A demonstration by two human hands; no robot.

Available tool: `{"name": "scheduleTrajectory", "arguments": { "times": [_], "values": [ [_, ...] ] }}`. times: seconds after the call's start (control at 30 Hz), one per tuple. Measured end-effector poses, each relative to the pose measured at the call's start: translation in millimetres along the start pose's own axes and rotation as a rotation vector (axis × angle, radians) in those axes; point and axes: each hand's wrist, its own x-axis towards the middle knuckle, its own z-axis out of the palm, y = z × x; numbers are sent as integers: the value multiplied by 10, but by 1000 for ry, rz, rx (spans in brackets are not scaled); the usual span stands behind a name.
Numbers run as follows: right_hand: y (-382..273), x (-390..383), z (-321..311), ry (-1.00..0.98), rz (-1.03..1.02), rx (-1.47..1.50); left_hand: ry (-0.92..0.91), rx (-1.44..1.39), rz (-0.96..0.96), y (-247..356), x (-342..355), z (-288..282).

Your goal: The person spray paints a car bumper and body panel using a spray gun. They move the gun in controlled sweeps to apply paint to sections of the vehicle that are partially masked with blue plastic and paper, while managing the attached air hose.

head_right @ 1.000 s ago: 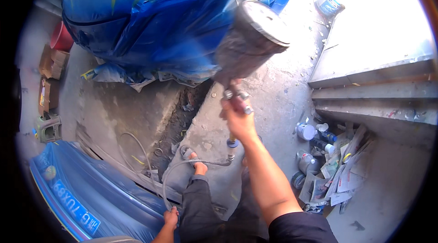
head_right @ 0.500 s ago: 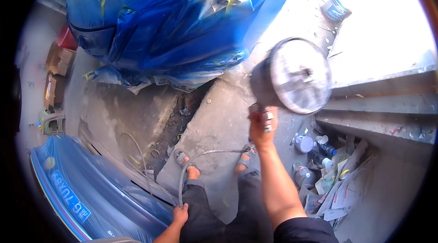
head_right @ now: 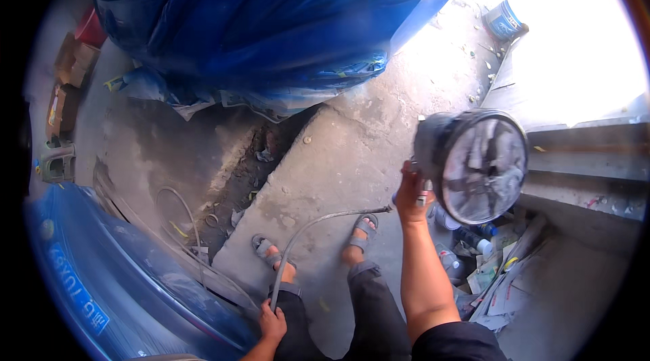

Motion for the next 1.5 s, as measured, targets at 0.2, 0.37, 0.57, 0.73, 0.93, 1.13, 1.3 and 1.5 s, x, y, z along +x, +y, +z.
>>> {"name": "scheduleTrajectory", "arguments": {
  "times": [0.2,0.37,0.57,0.73,0.93,1.13,1.3,1.5],
  "values": [
    [275,-111,400,117,11,68,-77,4,52,-278,87,-59],
    [582,-886,1313,-128,-245,-101,-77,14,38,-550,165,-93],
    [0,-1115,1676,-694,80,435,-52,-38,1,-671,153,-59],
    [229,-705,955,-13,-309,-299,-16,-83,116,-549,376,-67],
    [497,-633,711,145,-141,-268,61,-226,259,-385,849,44],
    [148,-1079,1712,-155,-472,-263,186,-193,189,-540,1167,-64],
    [108,-1606,2480,-642,-277,7,374,-120,93,-835,1616,-342],
    [51,-1619,2546,-586,-450,136,595,-93,47,-1131,2066,-774]
  ]
}}
